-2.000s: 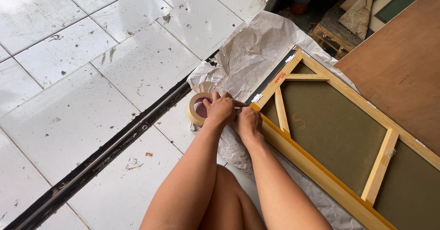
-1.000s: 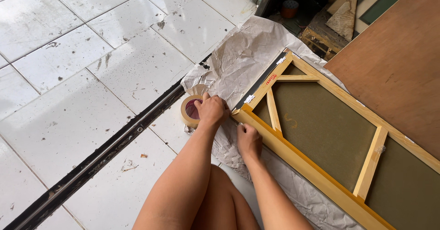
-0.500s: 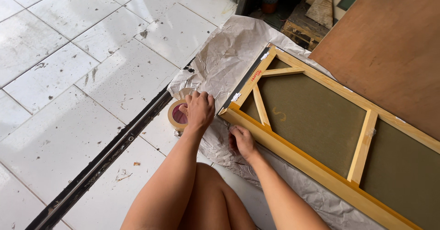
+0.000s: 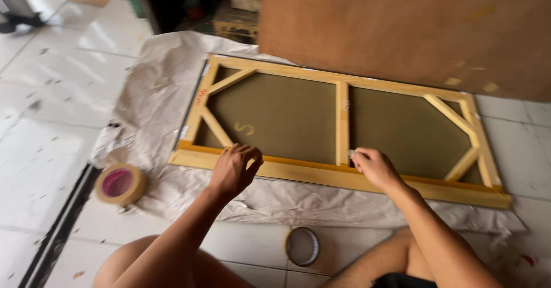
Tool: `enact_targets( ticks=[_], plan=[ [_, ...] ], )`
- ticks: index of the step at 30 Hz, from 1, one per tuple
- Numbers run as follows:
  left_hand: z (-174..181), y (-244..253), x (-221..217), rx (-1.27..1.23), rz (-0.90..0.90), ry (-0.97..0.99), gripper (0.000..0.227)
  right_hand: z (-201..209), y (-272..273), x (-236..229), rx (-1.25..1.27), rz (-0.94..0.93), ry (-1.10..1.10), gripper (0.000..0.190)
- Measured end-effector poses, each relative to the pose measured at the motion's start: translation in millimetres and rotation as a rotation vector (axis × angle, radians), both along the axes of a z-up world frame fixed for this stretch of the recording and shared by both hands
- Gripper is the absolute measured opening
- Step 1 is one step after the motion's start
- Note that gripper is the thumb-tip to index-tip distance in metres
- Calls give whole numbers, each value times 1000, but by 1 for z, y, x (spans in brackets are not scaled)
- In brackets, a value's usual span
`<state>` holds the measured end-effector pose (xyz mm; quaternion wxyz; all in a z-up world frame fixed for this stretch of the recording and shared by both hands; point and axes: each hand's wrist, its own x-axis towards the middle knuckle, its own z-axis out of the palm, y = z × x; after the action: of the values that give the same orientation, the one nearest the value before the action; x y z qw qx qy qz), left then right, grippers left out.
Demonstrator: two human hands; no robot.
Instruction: The person tapes the edges of a wooden artwork frame using paper and adhesive tape, pressing the tape down with a cloth and their fingers along the borders.
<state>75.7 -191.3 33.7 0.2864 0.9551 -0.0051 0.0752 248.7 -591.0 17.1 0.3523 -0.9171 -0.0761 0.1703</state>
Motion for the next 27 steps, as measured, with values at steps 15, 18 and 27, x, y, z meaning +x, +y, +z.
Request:
enact_targets(
  ticks=[15, 18, 27],
  plan=[
    [-52, -392, 92, -723, -322, 225, 11, -96, -377, -62, 65, -772, 80, 29],
    [-28, -485, 108, -641, -393, 233, 12, -57, -379, -72, -73, -628, 139, 38],
    [-54, -609, 141, 161, -552, -19, 49, -24, -381, -57, 8, -886, -302, 33]
  ],
)
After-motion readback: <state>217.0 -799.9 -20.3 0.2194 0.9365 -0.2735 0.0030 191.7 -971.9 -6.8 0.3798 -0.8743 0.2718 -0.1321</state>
